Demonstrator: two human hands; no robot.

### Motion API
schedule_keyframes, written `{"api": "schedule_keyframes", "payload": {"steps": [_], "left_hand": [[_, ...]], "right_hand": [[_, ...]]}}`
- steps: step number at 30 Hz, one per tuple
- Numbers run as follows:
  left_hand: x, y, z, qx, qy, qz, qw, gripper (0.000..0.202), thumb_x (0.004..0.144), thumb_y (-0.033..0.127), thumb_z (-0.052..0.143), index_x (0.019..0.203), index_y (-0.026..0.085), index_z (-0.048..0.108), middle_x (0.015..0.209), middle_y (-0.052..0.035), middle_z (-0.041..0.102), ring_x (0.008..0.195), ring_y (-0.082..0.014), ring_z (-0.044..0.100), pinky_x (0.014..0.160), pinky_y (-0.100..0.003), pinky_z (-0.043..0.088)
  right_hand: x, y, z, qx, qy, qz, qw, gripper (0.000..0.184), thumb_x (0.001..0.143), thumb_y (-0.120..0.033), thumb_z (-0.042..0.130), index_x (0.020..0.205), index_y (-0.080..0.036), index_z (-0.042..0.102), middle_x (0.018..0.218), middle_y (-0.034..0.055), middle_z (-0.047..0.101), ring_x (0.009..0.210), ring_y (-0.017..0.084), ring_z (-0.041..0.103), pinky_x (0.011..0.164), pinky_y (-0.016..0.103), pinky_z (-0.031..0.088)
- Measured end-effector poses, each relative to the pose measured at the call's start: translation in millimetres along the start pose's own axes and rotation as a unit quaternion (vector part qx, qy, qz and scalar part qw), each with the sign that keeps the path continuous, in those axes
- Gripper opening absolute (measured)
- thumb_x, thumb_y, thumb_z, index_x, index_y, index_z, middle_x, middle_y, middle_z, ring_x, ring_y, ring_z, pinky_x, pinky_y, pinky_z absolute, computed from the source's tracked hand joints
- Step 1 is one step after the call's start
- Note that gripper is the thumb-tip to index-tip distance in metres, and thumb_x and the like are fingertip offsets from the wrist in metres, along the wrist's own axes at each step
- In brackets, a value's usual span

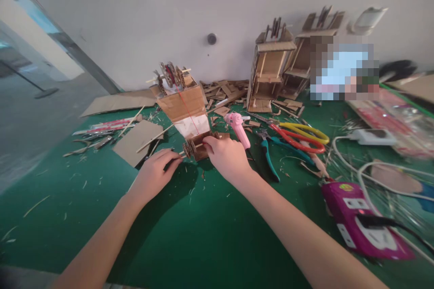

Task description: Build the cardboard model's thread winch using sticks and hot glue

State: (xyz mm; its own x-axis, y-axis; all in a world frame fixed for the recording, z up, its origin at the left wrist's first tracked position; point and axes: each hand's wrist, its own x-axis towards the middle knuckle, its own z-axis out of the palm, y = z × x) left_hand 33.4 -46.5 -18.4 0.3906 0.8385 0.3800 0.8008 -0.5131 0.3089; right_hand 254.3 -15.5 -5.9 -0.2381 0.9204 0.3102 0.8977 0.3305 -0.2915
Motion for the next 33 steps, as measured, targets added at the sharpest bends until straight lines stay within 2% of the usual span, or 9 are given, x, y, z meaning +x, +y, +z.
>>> {"api": "schedule_keyframes", "payload": {"steps": [21,24,28,33], "left_hand": [[0.7,2.5,-0.7,-0.012,0.018,0.026,0.999,0.016,0.094,0.023,0.048,0.088,0.018,0.061,0.082,-0.0028,0.063,0.08,-0.0168,0.058,0.08,-0.036,0.048],[0.6,1.8,-1.1,-0.013,0.016,0.025,0.999,0.015,0.094,0.023,0.048,0.089,0.018,0.061,0.083,-0.0028,0.063,0.081,-0.0169,0.058,0.08,-0.035,0.047],[0.4,0.3,-1.7,-0.02,0.008,0.019,1.0,0.013,0.094,0.023,0.048,0.09,0.019,0.06,0.087,-0.0031,0.063,0.084,-0.0172,0.057,0.078,-0.033,0.047],[0.8,0.7,-1.8,-0.016,-0.003,0.019,1.0,0.013,0.094,0.022,0.048,0.088,0.02,0.059,0.085,-0.0027,0.062,0.083,-0.0174,0.057,0.076,-0.033,0.047]], "right_hand": [[0.7,-5.0,-2.1,-0.055,-0.042,0.003,0.998,0.031,0.095,-0.032,0.039,0.105,-0.028,0.069,0.075,0.0054,0.072,0.069,0.023,0.067,0.053,0.027,0.036],[0.6,-5.9,-5.3,-0.013,-0.049,0.01,0.999,0.029,0.095,-0.033,0.041,0.109,-0.028,0.067,0.078,0.0046,0.072,0.067,0.02,0.066,0.053,0.026,0.038],[1.2,-7.1,-9.4,0.083,-0.082,0.018,0.993,0.031,0.092,-0.032,0.046,0.119,-0.029,0.06,0.072,0.0009,0.07,0.048,0.013,0.059,0.048,0.022,0.037],[4.4,-6.7,-7.6,0.154,-0.097,0.035,0.983,0.024,0.092,-0.024,0.042,0.104,-0.025,0.064,0.057,-0.0024,0.062,0.042,0.01,0.055,0.045,0.02,0.035]]}}
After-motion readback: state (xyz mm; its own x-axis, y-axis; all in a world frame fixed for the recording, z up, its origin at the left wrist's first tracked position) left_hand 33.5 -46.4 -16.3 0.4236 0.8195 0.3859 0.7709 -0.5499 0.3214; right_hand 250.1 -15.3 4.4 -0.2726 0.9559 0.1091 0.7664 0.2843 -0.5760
